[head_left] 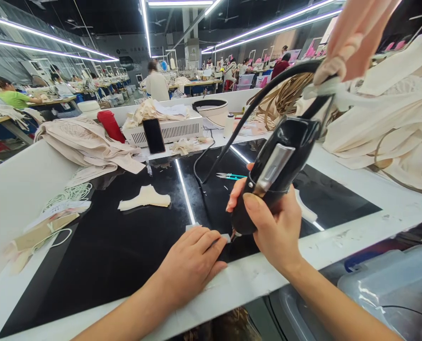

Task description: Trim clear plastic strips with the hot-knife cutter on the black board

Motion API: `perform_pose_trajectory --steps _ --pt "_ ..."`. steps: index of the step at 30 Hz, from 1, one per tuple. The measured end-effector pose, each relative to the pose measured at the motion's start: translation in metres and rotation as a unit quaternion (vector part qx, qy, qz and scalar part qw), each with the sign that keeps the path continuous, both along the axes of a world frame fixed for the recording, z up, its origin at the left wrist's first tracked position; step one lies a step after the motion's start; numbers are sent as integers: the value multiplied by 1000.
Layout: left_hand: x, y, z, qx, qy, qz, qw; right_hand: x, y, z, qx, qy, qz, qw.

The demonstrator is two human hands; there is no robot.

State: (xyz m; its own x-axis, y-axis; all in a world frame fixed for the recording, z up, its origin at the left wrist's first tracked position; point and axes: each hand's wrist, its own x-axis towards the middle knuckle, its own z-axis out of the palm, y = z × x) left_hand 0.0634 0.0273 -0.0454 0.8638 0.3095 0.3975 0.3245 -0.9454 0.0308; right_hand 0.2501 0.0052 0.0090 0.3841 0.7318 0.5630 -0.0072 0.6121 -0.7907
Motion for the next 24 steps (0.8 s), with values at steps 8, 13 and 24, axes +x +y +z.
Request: perform_pose_trajectory --steps 8,13,24 --pt "-2 -1 2 -5 -19 -4 1000 2 2 3 21 17 12 1000" --pt "-8 0 9 2 -34 -3 999 1 4 -2 25 3 9 1000" --pt "-33 2 32 -31 -25 37 999 0 2 -3 18 -9 -11 1000"
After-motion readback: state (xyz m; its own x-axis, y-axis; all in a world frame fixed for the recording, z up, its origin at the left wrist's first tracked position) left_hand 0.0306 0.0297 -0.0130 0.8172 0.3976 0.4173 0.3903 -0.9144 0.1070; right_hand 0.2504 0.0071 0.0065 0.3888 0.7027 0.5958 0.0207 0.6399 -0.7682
